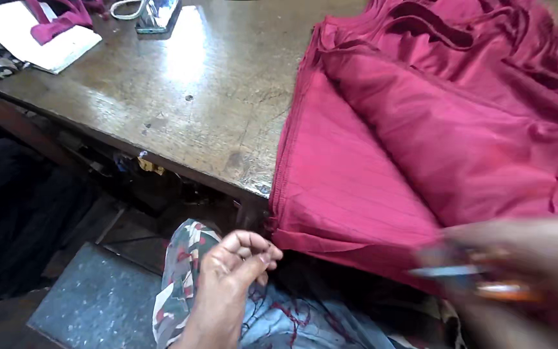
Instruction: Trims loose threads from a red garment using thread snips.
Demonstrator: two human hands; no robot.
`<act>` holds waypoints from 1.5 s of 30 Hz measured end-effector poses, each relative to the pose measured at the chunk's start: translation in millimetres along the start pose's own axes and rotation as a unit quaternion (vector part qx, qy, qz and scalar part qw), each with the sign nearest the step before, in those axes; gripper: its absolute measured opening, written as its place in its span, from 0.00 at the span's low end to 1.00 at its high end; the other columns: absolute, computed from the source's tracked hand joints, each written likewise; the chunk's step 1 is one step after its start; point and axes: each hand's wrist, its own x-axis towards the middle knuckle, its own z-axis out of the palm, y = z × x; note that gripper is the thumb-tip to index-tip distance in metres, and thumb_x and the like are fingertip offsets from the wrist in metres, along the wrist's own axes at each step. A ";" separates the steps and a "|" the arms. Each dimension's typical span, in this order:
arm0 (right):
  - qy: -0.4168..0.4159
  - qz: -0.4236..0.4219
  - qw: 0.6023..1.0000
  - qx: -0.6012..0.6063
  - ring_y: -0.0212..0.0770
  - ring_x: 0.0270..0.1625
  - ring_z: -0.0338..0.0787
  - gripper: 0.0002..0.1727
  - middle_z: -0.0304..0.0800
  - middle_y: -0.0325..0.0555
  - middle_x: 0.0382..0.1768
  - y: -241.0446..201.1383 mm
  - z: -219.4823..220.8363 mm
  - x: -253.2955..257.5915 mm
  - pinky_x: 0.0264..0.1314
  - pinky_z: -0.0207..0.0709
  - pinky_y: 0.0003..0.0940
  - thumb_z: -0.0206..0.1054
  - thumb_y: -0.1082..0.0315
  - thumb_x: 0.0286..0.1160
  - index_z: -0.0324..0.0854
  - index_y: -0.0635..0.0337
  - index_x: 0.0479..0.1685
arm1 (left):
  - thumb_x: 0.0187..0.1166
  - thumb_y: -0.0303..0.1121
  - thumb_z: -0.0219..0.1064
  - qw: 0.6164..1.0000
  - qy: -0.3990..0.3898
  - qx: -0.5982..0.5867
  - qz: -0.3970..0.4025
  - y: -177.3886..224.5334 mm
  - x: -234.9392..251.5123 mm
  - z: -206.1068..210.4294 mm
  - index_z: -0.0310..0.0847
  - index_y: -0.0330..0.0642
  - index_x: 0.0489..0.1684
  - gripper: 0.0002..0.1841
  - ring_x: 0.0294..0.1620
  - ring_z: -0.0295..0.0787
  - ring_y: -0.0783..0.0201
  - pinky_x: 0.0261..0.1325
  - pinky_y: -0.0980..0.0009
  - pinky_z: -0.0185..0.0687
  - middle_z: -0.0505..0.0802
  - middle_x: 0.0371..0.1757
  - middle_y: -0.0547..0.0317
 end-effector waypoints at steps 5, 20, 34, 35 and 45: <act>0.031 -0.091 0.981 -0.167 0.49 0.33 0.89 0.16 0.91 0.47 0.35 7.1 71.8 3.5 0.26 0.76 0.46 0.61 0.65 0.77 0.90 0.53 0.58 | 0.76 0.19 0.65 0.994 -0.071 -0.017 -0.077 -18.4 -9.0 8.7 0.89 0.31 0.48 0.09 0.39 0.92 0.61 0.38 0.71 0.87 0.94 0.44 0.43; -0.051 0.160 0.985 0.042 0.21 0.12 0.66 0.13 0.72 0.25 0.12 4.7 28.5 36.8 0.12 0.56 0.22 0.69 0.52 0.76 0.80 0.42 0.23 | 0.84 0.32 0.66 0.974 -0.056 -0.196 -0.099 -1.9 7.3 33.0 0.89 0.37 0.55 0.11 0.41 0.94 0.60 0.40 0.71 0.90 0.94 0.48 0.40; -0.049 -0.073 0.995 0.041 0.25 0.28 0.79 0.10 0.84 0.30 0.26 -0.5 54.0 30.7 0.26 0.69 0.27 0.62 0.61 0.76 0.88 0.50 0.33 | 0.72 0.22 0.70 0.991 0.004 -0.136 -0.002 -0.9 -1.4 40.0 0.85 0.37 0.56 0.14 0.41 0.94 0.60 0.49 0.62 0.92 0.93 0.44 0.44; -0.076 -0.056 0.991 0.095 0.22 0.28 0.79 0.09 0.84 0.29 0.27 -1.1 51.8 31.2 0.26 0.70 0.22 0.63 0.61 0.75 0.88 0.50 0.33 | 0.71 0.20 0.70 0.991 0.001 -0.132 0.002 0.3 -1.7 39.7 0.81 0.36 0.62 0.19 0.43 0.94 0.58 0.51 0.61 0.92 0.93 0.46 0.42; 0.058 0.151 0.987 -0.005 0.22 0.18 0.69 0.10 0.76 0.30 0.19 -2.9 37.1 31.5 0.19 0.58 0.22 0.65 0.58 0.78 0.84 0.52 0.34 | 0.73 0.22 0.73 0.988 -0.003 -0.013 0.153 9.7 -1.2 48.4 0.78 0.38 0.70 0.24 0.42 0.94 0.61 0.45 0.66 0.93 0.94 0.44 0.48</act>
